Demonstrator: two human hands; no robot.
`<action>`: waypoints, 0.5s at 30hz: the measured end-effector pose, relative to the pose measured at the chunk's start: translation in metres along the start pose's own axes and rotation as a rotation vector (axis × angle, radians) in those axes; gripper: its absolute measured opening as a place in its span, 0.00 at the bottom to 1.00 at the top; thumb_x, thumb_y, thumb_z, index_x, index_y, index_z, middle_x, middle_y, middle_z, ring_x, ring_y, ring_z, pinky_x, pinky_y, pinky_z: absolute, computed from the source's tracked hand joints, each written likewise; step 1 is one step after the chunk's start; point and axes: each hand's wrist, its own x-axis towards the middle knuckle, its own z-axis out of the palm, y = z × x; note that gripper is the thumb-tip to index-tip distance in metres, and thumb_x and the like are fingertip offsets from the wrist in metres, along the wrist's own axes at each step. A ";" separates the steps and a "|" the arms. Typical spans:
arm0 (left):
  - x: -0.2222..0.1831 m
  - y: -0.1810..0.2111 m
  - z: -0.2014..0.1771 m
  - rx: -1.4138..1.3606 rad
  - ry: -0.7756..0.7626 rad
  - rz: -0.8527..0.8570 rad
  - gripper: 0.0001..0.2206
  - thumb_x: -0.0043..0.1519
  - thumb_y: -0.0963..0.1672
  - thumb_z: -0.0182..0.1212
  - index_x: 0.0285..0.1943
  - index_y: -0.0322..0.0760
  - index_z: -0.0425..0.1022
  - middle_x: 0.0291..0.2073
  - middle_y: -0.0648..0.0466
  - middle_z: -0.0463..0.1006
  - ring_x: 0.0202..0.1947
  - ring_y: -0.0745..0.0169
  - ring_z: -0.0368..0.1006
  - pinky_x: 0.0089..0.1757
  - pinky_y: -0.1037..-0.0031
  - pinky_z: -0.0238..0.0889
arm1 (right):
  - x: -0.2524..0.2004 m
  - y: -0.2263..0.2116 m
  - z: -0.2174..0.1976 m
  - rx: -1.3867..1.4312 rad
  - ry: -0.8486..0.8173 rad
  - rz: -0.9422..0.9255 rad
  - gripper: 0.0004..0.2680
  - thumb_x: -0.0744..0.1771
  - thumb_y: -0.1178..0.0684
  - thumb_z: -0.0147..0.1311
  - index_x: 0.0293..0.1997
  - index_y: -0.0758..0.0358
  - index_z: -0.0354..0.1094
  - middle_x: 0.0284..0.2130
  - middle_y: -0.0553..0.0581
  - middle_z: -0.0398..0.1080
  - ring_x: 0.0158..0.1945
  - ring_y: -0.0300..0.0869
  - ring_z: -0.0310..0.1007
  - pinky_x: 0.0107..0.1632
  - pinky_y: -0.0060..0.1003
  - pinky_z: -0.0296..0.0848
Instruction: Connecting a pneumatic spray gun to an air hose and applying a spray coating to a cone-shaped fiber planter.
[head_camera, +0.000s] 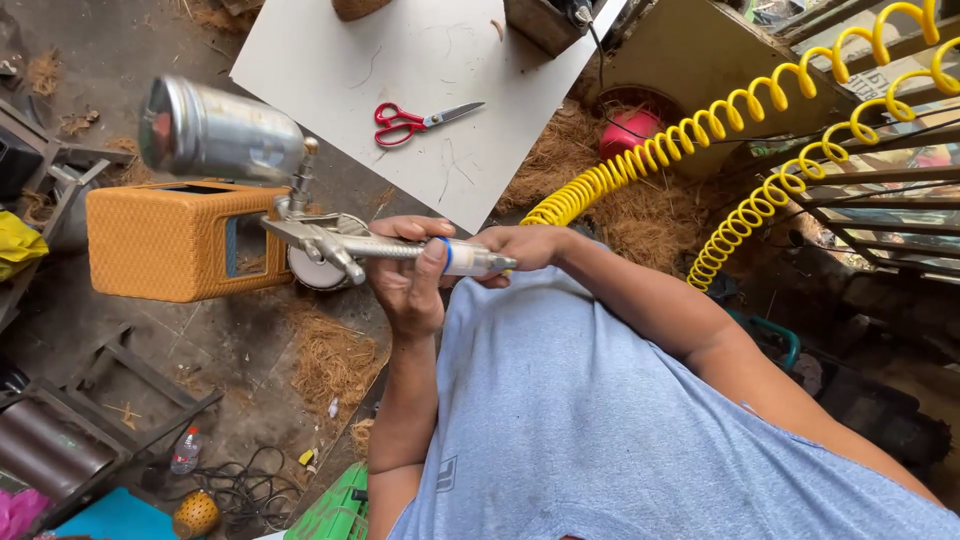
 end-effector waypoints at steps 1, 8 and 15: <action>0.003 0.003 0.000 -0.019 0.014 0.018 0.08 0.64 0.41 0.59 0.41 0.35 0.63 0.34 0.46 0.77 0.39 0.55 0.77 0.45 0.70 0.72 | -0.007 -0.026 0.012 -0.058 0.066 0.087 0.09 0.70 0.51 0.55 0.30 0.57 0.68 0.19 0.45 0.65 0.25 0.32 0.62 0.35 0.31 0.63; 0.024 -0.026 -0.015 -0.087 0.052 -0.021 0.06 0.65 0.38 0.58 0.39 0.33 0.65 0.22 0.48 0.72 0.25 0.58 0.76 0.37 0.69 0.74 | -0.065 0.042 -0.009 -0.432 0.510 -0.034 0.16 0.73 0.46 0.44 0.61 0.68 0.66 0.38 0.65 0.71 0.44 0.51 0.72 0.52 0.51 0.69; 0.038 -0.080 0.038 -0.241 0.056 -0.139 0.13 0.61 0.38 0.61 0.21 0.36 0.69 0.10 0.52 0.68 0.14 0.62 0.72 0.28 0.74 0.71 | -0.094 0.029 -0.001 -0.708 0.929 -0.234 0.09 0.72 0.51 0.49 0.53 0.65 0.70 0.18 0.53 0.62 0.24 0.40 0.62 0.31 0.36 0.65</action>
